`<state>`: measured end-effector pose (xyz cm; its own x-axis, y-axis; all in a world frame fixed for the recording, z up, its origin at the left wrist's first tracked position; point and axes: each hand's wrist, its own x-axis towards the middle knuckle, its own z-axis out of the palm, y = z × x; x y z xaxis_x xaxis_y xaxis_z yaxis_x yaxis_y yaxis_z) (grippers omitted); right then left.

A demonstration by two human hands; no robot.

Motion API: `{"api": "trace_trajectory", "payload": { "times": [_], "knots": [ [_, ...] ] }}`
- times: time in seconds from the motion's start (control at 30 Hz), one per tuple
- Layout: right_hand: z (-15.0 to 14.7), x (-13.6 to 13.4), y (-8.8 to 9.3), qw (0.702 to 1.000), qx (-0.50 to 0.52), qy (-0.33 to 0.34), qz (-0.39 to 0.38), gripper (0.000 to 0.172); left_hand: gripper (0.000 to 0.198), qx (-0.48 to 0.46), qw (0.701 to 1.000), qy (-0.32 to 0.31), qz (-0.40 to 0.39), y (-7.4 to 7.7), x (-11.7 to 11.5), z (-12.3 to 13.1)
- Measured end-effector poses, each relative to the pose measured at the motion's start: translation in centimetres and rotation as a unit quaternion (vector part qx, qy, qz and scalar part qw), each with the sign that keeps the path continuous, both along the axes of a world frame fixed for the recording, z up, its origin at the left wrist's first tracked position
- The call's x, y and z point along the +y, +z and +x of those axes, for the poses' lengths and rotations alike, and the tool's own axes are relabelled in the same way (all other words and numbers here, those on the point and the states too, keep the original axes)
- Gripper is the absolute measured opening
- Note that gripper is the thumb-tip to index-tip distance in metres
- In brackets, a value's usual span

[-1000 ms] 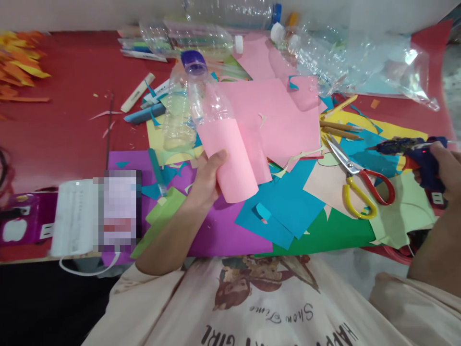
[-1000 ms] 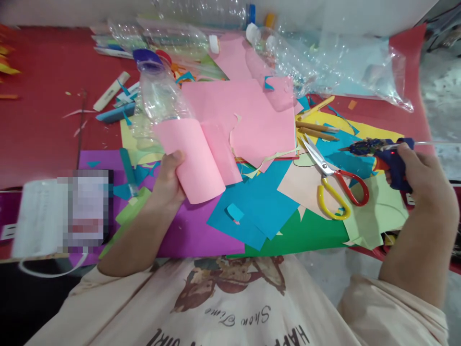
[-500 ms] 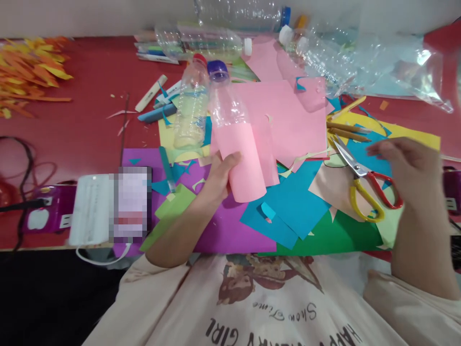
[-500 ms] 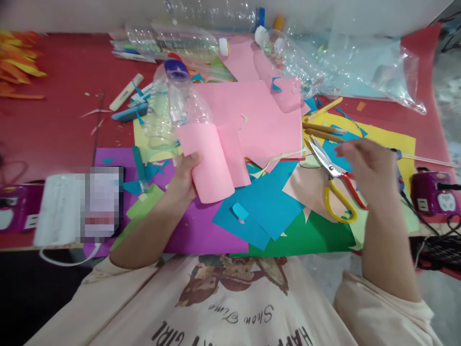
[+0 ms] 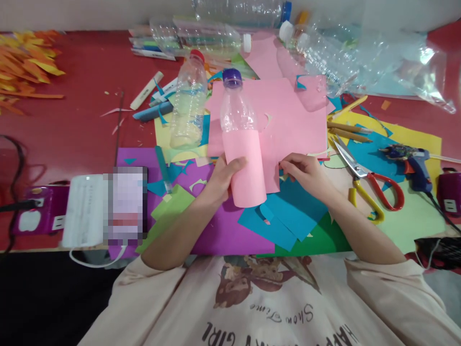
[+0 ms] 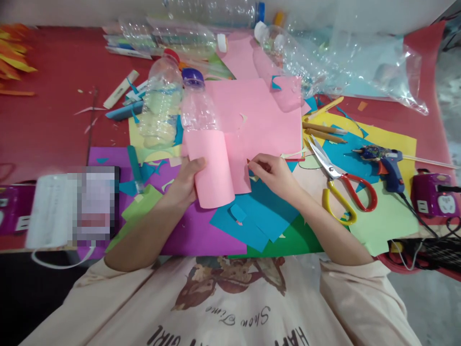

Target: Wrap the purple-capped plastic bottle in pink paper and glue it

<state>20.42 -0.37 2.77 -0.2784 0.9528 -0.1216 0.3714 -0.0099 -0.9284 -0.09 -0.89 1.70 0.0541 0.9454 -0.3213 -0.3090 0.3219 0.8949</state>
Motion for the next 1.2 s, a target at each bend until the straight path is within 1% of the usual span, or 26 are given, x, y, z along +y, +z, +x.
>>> {"api": "trace_trajectory", "payload": {
  "times": [0.23, 0.5, 0.67, 0.83, 1.03, 1.2],
  "knots": [
    [0.4, -0.2, -0.2, 0.999, 0.025, 0.044, -0.009, 0.017, 0.048, 0.001, 0.999, -0.053, -0.006, 0.5, -0.4, 0.2],
    [0.4, -0.3, -0.5, 0.998, 0.017, 0.052, -0.007, 0.017, 0.047, -0.008, 0.998, -0.056, -0.01, 0.3, -0.4, 0.2],
    [0.1, -0.6, -0.6, 0.999, 0.024, 0.041, 0.011, 0.015, 0.045, -0.01, 0.998, -0.058, -0.014, 0.5, -0.4, 0.4],
    [-0.3, -0.9, -0.3, 0.998, 0.028, 0.036, 0.037, 0.014, 0.043, -0.015, 0.998, -0.053, -0.013, 0.5, -0.6, 0.6],
    [-0.9, -1.2, 0.0, 0.996, 0.051, 0.049, 0.053, 0.015, 0.047, -0.013, 0.998, -0.061, -0.02, 0.4, -0.6, 0.9],
    [-1.1, -1.4, -0.3, 0.992, 0.069, 0.068, 0.077, 0.015, 0.046, -0.032, 0.996, -0.08, -0.018, 0.0, -0.8, 1.0]
  ]
}}
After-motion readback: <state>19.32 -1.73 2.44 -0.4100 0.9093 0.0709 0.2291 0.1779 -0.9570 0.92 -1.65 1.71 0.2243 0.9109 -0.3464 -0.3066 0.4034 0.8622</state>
